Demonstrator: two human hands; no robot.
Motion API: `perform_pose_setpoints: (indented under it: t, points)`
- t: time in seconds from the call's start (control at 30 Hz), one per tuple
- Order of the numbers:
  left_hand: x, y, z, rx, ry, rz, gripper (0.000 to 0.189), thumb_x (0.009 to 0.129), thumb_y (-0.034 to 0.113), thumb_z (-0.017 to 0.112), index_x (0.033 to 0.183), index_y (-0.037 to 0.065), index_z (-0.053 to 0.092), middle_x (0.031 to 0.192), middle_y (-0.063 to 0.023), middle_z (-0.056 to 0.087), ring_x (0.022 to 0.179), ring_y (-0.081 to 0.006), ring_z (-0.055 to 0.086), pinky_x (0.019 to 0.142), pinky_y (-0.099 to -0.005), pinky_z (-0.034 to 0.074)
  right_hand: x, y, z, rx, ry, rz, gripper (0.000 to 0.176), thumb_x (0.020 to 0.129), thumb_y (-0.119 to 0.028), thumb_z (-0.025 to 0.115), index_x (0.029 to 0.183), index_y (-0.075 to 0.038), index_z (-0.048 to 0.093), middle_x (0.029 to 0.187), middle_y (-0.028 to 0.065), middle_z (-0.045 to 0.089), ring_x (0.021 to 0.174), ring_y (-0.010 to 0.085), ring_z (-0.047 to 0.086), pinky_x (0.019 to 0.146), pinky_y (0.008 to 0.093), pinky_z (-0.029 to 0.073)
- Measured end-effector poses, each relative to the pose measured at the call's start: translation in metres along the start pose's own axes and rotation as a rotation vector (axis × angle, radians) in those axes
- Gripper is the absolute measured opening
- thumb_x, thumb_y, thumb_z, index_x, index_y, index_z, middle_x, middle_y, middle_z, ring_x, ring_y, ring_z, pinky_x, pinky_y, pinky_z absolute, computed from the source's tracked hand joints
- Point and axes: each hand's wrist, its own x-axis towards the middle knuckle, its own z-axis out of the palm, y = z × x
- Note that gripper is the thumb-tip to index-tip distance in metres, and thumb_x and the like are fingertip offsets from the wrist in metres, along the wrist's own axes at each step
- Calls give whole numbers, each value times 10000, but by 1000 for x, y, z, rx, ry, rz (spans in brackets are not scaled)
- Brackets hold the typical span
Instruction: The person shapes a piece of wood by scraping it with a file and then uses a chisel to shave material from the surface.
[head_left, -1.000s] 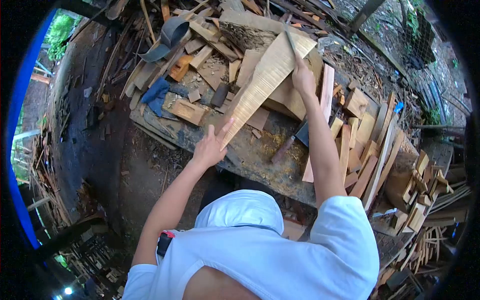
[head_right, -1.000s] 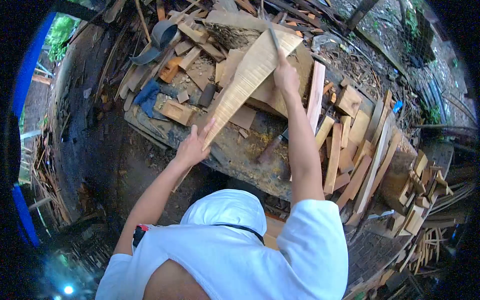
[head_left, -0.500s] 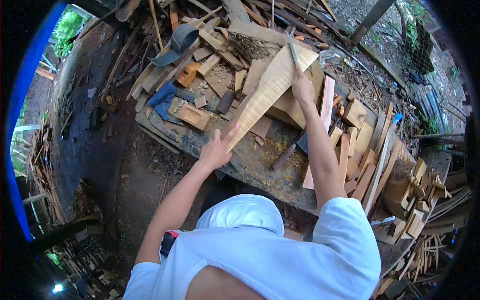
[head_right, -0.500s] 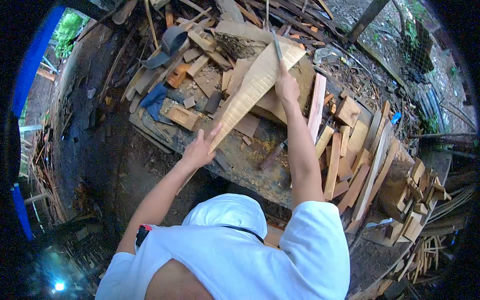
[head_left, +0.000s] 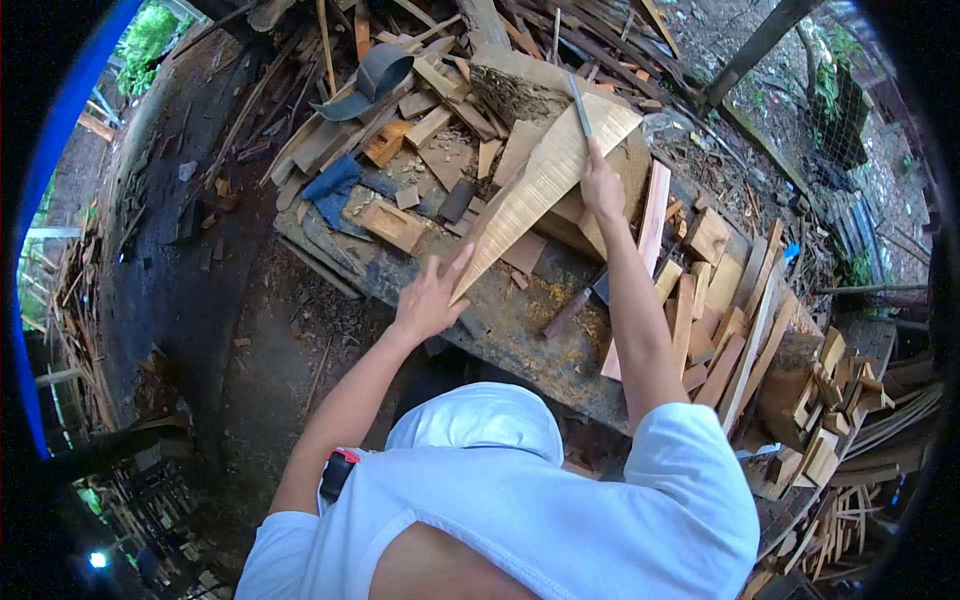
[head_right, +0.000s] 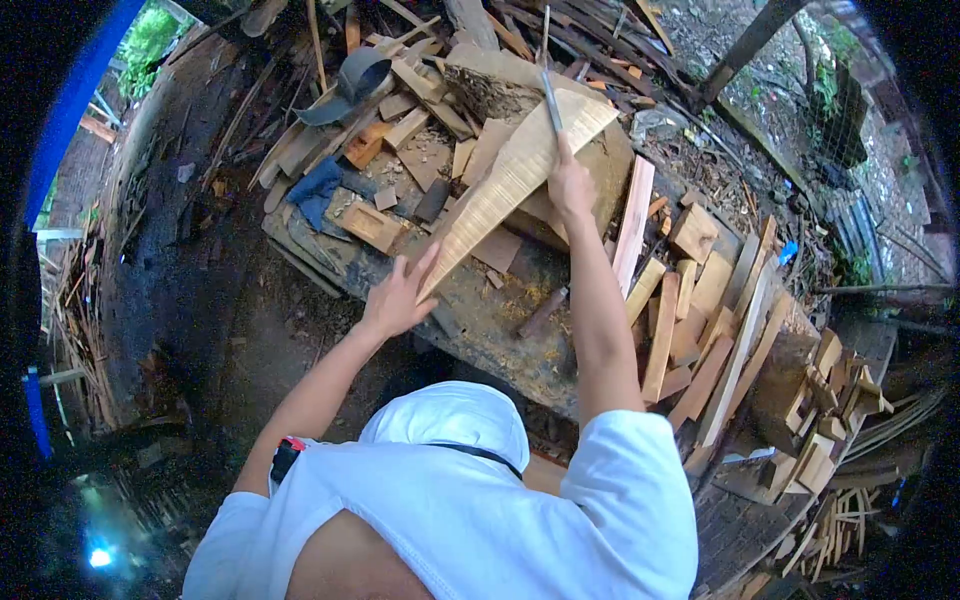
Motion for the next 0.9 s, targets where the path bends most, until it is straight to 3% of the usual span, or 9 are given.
perform_pose_setpoints:
  t: [0.17,0.33,0.4,0.5,0.63,0.7,0.73,0.8,0.9]
  points:
    - [-39,-18,14,-18,28,-49,954,816,213,707,1553,324,111,1151,-197,454,965,-425,618,752,-494,549,-77,-18,-7,-33,-95,-54,454,1002,-323,409,1454,-367,402,919,291,666,870,461,662,768,549,516]
    - [-35,-22,16,17,-23,-49,941,823,162,681,1552,322,108,1124,-201,471,908,-416,638,720,-490,553,-50,-7,-15,85,-29,-44,393,975,-274,462,1355,-327,548,929,279,668,864,459,656,773,540,521]
    - [-36,-22,17,33,-22,-51,946,821,144,677,1552,322,103,1120,-204,473,897,-415,642,714,-490,554,-28,-5,-14,106,45,-47,404,978,-257,453,1373,-240,535,929,297,647,866,491,625,776,523,505]
    - [-34,-23,17,44,19,-22,949,819,122,657,1556,297,85,1141,-205,463,860,-422,640,699,-488,554,-44,-17,-3,111,74,-39,399,979,-232,450,1369,-228,538,925,299,646,878,499,621,780,526,504]
    - [-33,-23,12,29,-44,-46,991,800,85,673,1557,294,69,1137,-217,460,861,-429,636,709,-496,551,-86,-28,-4,100,-90,-101,400,985,-226,454,1378,-231,533,931,299,648,902,466,640,807,517,509]
    - [-33,-22,12,32,-78,-38,1007,794,73,679,1557,297,62,1138,-221,459,867,-432,634,715,-497,550,-79,-15,-12,193,-57,-180,426,981,-192,477,1396,-286,502,844,306,643,803,470,650,702,552,502]
    - [-33,-22,10,31,-91,-48,1015,792,69,681,1557,299,55,1145,-225,459,882,-437,632,725,-499,549,-67,-16,-18,113,-45,-59,402,995,-226,446,1389,-270,507,883,310,647,847,480,642,729,550,511]
    - [-33,-21,13,36,-97,-47,1024,790,65,683,1558,302,48,1153,-228,458,898,-442,629,735,-500,549,-33,-5,-12,96,78,-69,390,1003,-278,416,1378,-245,519,904,314,646,862,495,633,755,554,510]
    - [-34,-21,12,30,-79,-48,1025,787,47,677,1559,291,49,1145,-230,457,909,-457,621,746,-506,546,-33,-6,-6,121,63,-21,395,1007,-310,394,1370,-228,525,907,318,643,862,506,629,767,563,502]
